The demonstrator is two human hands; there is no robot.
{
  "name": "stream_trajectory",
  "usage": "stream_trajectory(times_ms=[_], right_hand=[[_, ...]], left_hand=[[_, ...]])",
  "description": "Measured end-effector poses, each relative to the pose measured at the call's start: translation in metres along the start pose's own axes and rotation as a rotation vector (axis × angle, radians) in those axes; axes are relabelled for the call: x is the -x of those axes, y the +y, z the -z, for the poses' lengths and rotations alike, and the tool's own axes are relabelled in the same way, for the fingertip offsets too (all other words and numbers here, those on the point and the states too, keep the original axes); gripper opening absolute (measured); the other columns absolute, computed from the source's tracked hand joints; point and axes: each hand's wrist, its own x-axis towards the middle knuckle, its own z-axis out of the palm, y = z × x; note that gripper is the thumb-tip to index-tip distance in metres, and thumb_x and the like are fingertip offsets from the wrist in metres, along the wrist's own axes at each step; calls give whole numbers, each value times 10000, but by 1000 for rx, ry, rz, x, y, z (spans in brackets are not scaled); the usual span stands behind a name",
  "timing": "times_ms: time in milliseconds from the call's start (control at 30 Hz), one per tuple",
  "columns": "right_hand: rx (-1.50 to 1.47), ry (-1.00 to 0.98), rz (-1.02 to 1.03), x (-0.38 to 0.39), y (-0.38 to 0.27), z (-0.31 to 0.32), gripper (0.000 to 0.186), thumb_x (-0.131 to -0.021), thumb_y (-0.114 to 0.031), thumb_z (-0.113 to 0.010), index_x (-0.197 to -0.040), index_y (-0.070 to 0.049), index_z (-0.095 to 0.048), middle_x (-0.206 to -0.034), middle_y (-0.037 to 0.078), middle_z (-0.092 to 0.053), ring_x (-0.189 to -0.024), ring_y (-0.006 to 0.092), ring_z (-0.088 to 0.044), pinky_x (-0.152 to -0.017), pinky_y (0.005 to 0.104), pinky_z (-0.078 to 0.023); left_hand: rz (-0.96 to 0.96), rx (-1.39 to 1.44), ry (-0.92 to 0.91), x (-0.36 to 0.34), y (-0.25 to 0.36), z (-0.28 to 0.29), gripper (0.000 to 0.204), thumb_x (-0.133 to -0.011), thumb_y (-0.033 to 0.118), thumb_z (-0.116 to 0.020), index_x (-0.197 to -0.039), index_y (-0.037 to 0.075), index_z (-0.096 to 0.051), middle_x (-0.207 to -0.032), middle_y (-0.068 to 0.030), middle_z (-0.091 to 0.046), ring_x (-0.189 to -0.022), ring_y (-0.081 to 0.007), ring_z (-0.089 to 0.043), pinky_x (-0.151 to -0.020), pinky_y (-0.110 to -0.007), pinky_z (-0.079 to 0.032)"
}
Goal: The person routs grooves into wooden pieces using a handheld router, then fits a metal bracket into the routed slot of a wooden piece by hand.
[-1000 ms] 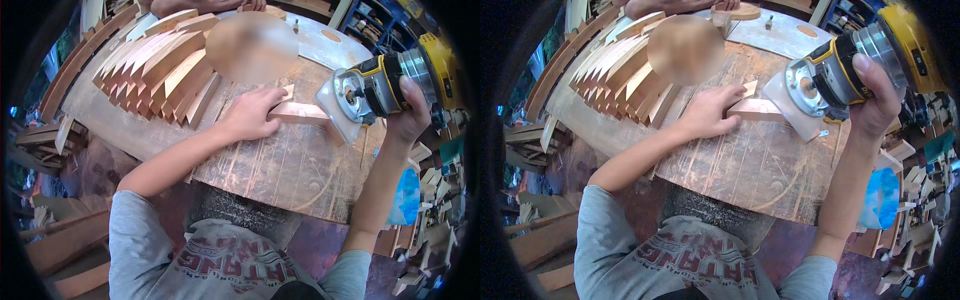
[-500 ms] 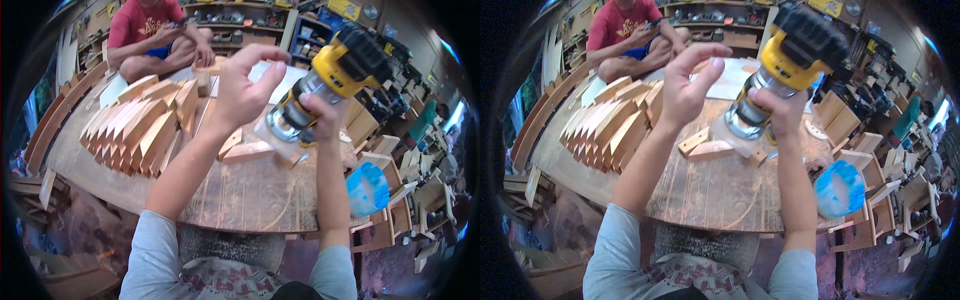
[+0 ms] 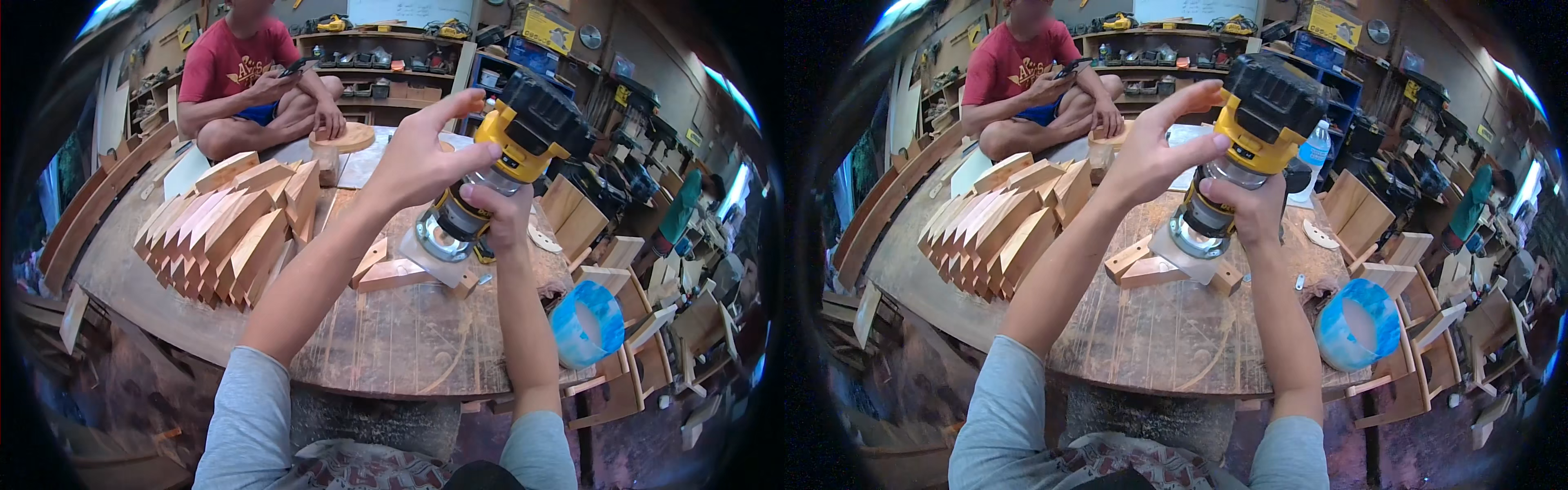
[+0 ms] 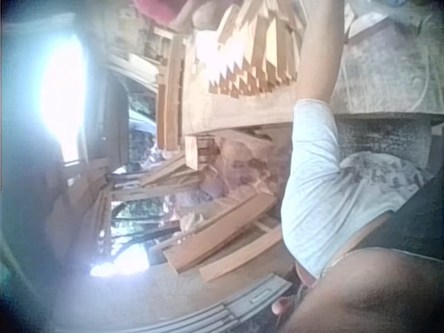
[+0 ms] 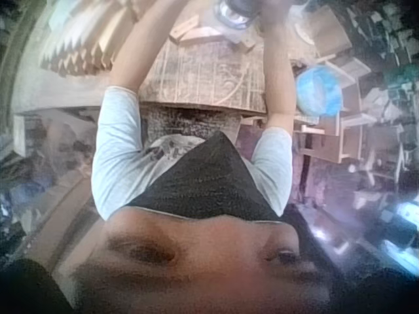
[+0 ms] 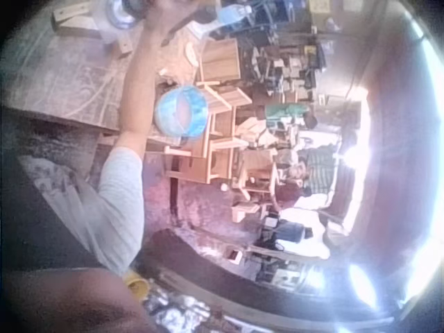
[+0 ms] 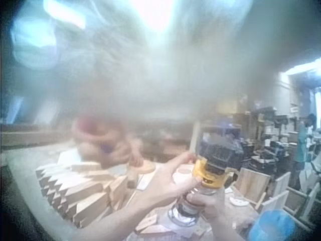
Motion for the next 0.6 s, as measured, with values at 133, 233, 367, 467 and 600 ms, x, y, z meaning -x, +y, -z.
stream_trajectory(times_ms=[133, 233, 367, 467, 600], right_hand=[[55, -11, 39, 0, 5, 1, 585, -644, -45, -806, -1201, 2, -634, -1029, 56, -703, -941, 203, -700, -882, 347, -559], [15, -20, 20, 3, 4, 0, 599, -618, -99, -889, -1174, -17, -681, -1052, 62, -730, -959, 191, -707, -874, 328, -551], [15, -9, -23, 5, 0, -5, 593, -618, -100, -890, -1165, -16, -679, -1043, 63, -729, -952, 190, -705, -868, 328, -550], [7, -12, -27, 3, 0, -6, 588, -617, -100, -891, -1159, -16, -679, -1043, 65, -730, -951, 194, -705, -870, 329, -550], [-1, -5, -29, 2, -3, -2, 578, -614, -98, -893, -1147, -21, -684, -1046, 68, -734, -944, 199, -709, -870, 328, -552]], left_hand=[[-65, 38, 21, -10, 8, -1, 834, -772, 382, -805, -1450, -18, -529, -1317, -213, -671, -1256, -305, -625, -1085, -394, -453], [-63, -46, -44, -14, 14, -2, 767, -835, 282, -826, -1466, -16, -509, -1327, -148, -648, -1282, -234, -582, -1114, -387, -424], [-88, -27, -52, -20, 9, -2, 693, -825, 220, -828, -1433, 28, -556, -1290, -102, -671, -1256, -221, -601, -1095, -374, -437], [-101, -9, -65, -21, 7, -1, 647, -829, 190, -817, -1405, 27, -573, -1284, -87, -674, -1233, -202, -614, -1083, -361, -447], [-51, 0, -115, -23, 10, -1, 662, -833, 201, -810, -1420, 20, -563, -1301, -97, -667, -1262, -202, -594, -1106, -365, -429]])
